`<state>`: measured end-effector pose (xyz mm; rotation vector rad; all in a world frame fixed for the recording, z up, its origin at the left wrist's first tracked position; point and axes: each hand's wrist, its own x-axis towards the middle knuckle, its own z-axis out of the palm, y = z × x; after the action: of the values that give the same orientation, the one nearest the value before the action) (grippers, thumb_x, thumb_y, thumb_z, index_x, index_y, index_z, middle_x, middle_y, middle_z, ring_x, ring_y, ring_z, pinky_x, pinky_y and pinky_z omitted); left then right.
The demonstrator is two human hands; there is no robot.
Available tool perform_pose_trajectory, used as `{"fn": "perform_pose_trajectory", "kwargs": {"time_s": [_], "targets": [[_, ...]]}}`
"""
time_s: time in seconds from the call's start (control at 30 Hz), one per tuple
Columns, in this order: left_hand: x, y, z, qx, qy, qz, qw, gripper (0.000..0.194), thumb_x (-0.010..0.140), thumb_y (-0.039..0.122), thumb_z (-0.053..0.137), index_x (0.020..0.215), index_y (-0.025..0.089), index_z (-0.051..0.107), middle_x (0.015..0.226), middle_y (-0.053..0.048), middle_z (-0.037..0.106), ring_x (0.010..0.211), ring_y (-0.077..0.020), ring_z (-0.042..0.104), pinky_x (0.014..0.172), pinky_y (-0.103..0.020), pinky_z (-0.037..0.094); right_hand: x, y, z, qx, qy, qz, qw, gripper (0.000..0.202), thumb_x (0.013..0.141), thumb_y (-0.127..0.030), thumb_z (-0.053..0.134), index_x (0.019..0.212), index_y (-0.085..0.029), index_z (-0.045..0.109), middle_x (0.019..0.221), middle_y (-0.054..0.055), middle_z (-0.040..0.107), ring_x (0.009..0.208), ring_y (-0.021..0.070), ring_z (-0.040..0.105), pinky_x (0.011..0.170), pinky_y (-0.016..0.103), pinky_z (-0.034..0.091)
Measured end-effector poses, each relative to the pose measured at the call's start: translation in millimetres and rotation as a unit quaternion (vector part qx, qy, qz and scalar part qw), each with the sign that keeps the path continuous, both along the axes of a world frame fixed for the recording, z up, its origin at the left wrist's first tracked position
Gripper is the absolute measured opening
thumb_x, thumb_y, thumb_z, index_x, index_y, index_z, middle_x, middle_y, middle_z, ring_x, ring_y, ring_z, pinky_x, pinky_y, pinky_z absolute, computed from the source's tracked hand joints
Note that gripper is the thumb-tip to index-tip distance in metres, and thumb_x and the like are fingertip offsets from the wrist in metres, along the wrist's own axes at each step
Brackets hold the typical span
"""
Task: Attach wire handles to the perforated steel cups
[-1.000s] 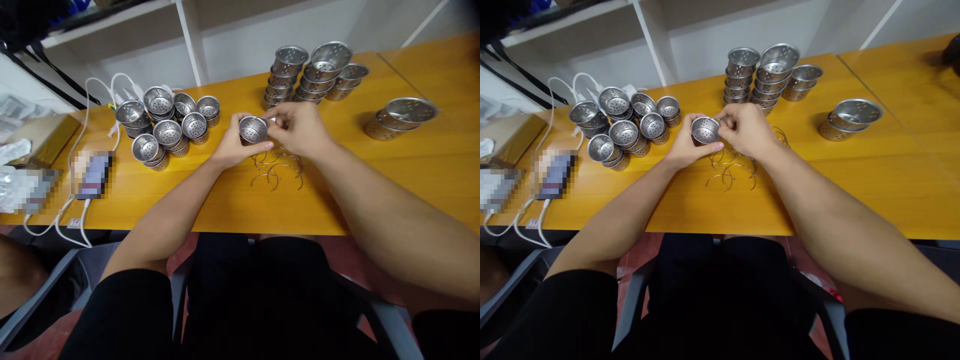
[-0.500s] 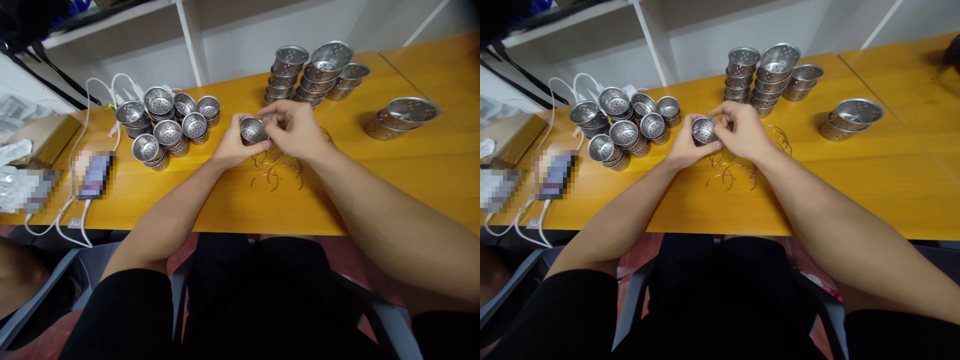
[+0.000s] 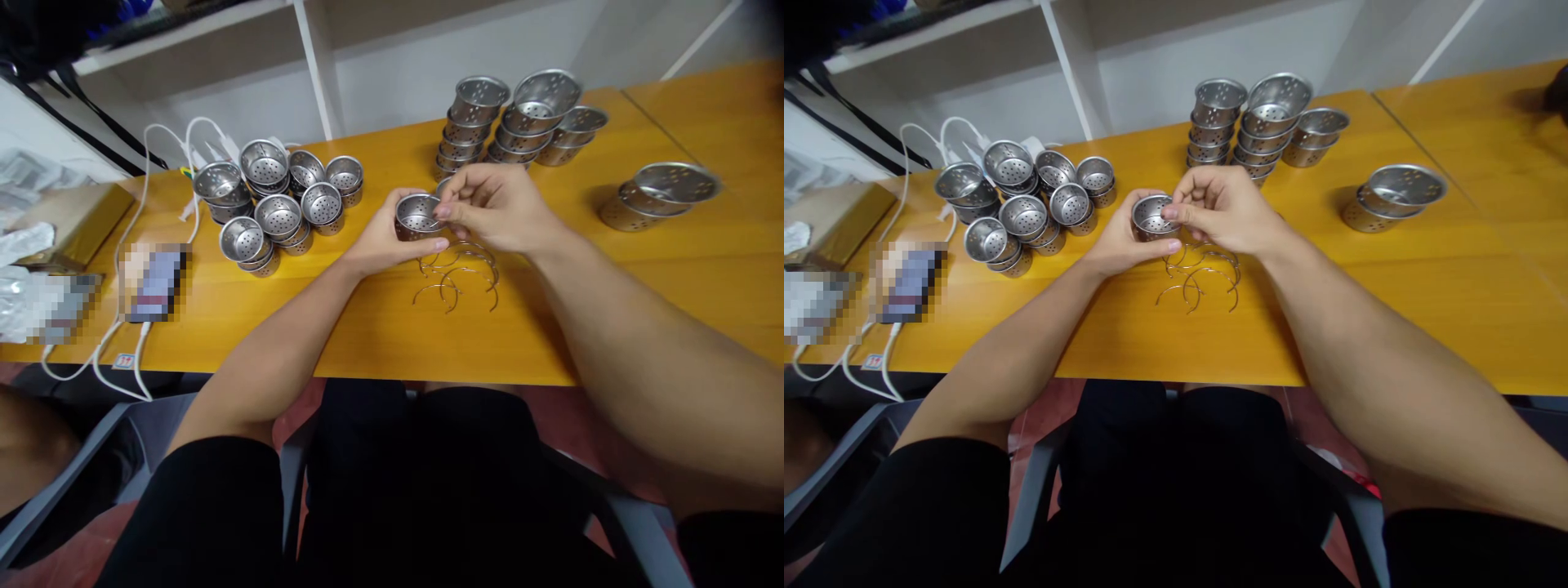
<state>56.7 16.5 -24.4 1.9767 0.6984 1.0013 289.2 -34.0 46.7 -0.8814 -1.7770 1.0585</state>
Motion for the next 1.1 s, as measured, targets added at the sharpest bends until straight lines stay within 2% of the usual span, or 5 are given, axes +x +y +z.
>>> {"fn": "perform_pose_trajectory", "kwargs": {"time_s": [0.2, 0.63, 0.83, 1.0, 1.1], "targets": [[0.6, 1.9, -1.7, 0.017, 0.015, 0.015, 1.0, 0.082, 0.093, 0.044, 0.099, 0.155, 0.021, 0.051, 0.154, -0.019, 0.073, 0.137, -0.0348, 0.081, 0.126, -0.059, 0.068, -6.8, -1.7, -3.7, -0.002, 0.019, -0.021, 1.0, 0.069, 0.073, -0.095, 0.105, 0.088, -0.037, 0.072, 0.069, -0.001, 0.066, 0.055, 0.0218, 0.052, 0.051, 0.043, 0.041], [-0.8, 1.5, 4.3, 0.036, 0.011, 0.01, 0.999, 0.084, 0.093, 0.049, 0.098, 0.155, 0.02, 0.05, 0.153, -0.021, 0.072, 0.14, -0.0356, 0.079, 0.127, -0.058, 0.066, -8.6, -1.2, -4.1, 0.014, 0.007, -0.027, 0.999, 0.066, 0.075, -0.092, 0.106, 0.086, -0.036, 0.072, 0.069, 0.0, 0.069, 0.056, 0.0237, 0.059, 0.052, 0.045, 0.051], [1.3, 3.0, -0.4, 0.027, 0.037, 0.041, 0.998, 0.083, 0.092, 0.044, 0.098, 0.157, 0.022, 0.05, 0.152, -0.018, 0.073, 0.142, -0.0366, 0.079, 0.129, -0.061, 0.064, -7.9, 1.8, -9.5, 0.054, -0.002, -0.041, 0.998, 0.071, 0.074, -0.097, 0.104, 0.09, -0.033, 0.076, 0.075, 0.001, 0.071, 0.062, 0.0221, 0.06, 0.056, 0.044, 0.052], [-0.5, 12.7, -6.9, 0.03, 0.014, 0.082, 0.996, 0.083, 0.089, 0.039, 0.102, 0.151, 0.024, 0.048, 0.153, -0.019, 0.074, 0.143, -0.0369, 0.079, 0.13, -0.059, 0.065, -1.1, 3.4, -11.9, 0.124, -0.053, -0.109, 0.985, 0.052, 0.096, -0.087, 0.093, 0.113, -0.039, 0.083, 0.1, 0.006, 0.08, 0.083, 0.0307, 0.068, 0.076, 0.055, 0.061], [-4.3, 18.0, -8.5, 0.035, 0.013, 0.089, 0.995, 0.085, 0.09, 0.043, 0.102, 0.151, 0.023, 0.047, 0.154, -0.02, 0.072, 0.145, -0.0381, 0.078, 0.133, -0.061, 0.064, 4.0, 2.6, -8.8, 0.15, -0.095, -0.102, 0.979, 0.031, 0.106, -0.07, 0.088, 0.111, -0.04, 0.084, 0.117, 0.01, 0.083, 0.11, 0.0405, 0.074, 0.094, 0.063, 0.063]]}}
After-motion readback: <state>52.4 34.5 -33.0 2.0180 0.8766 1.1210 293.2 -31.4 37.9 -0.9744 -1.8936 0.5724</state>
